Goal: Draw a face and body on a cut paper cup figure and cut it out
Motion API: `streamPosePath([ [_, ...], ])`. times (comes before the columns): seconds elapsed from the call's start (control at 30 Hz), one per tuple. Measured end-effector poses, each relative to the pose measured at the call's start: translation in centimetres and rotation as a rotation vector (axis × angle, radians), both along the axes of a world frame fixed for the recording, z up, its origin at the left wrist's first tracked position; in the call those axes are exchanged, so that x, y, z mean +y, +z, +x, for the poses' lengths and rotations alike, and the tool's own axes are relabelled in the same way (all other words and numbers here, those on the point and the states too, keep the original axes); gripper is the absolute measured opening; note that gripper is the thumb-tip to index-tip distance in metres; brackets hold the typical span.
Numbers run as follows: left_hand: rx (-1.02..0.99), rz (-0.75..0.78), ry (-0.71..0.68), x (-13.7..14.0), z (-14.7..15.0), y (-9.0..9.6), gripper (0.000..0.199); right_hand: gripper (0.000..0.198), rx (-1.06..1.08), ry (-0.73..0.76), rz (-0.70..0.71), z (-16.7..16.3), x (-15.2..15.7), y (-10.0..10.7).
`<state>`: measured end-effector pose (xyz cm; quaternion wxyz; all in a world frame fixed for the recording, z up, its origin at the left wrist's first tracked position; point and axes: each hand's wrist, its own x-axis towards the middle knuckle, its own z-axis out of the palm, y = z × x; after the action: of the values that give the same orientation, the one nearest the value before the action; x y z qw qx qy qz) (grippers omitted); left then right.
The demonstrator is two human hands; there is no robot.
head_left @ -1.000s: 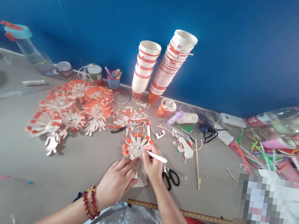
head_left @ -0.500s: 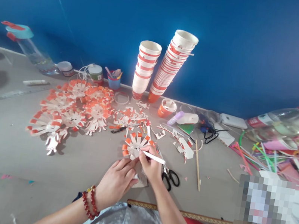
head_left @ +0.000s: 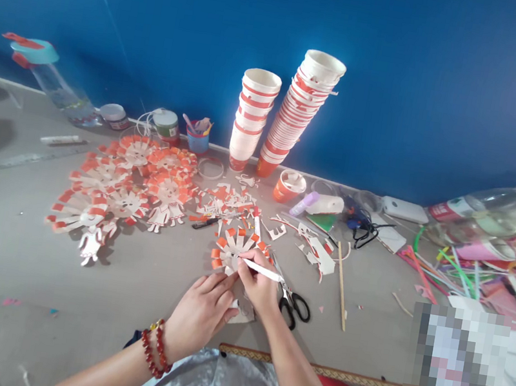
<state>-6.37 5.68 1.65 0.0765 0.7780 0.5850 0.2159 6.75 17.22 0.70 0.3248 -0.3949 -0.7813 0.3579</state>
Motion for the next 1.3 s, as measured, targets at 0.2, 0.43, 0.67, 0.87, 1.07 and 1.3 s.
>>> streamPosePath([
  [0.2,0.009,-0.01,0.001,-0.06,0.06,-0.06,0.012,0.014,-0.007,0.006,-0.012,-0.01,-0.07,0.02],
  [0.43,-0.014,0.011,-0.006,0.01,0.03,-0.09,0.011,0.014,-0.017,0.006,-0.011,0.03,-0.04,-0.03],
  [0.67,-0.028,0.022,-0.003,-0.05,0.03,-0.29,0.011,0.012,-0.009,0.005,-0.008,0.18,-0.07,-0.23],
  [0.87,-0.028,0.002,-0.005,0.04,-0.03,-0.13,0.01,0.012,0.031,-0.014,-0.012,0.28,-0.05,-0.62],
  [1.07,-0.011,-0.004,-0.008,0.05,-0.05,-0.1,0.011,0.012,0.014,0.001,0.01,0.22,-0.05,-0.27],
  [1.3,-0.01,0.003,-0.01,0.01,-0.03,-0.14,0.012,0.012,-0.005,0.004,-0.008,0.03,-0.03,-0.1],
])
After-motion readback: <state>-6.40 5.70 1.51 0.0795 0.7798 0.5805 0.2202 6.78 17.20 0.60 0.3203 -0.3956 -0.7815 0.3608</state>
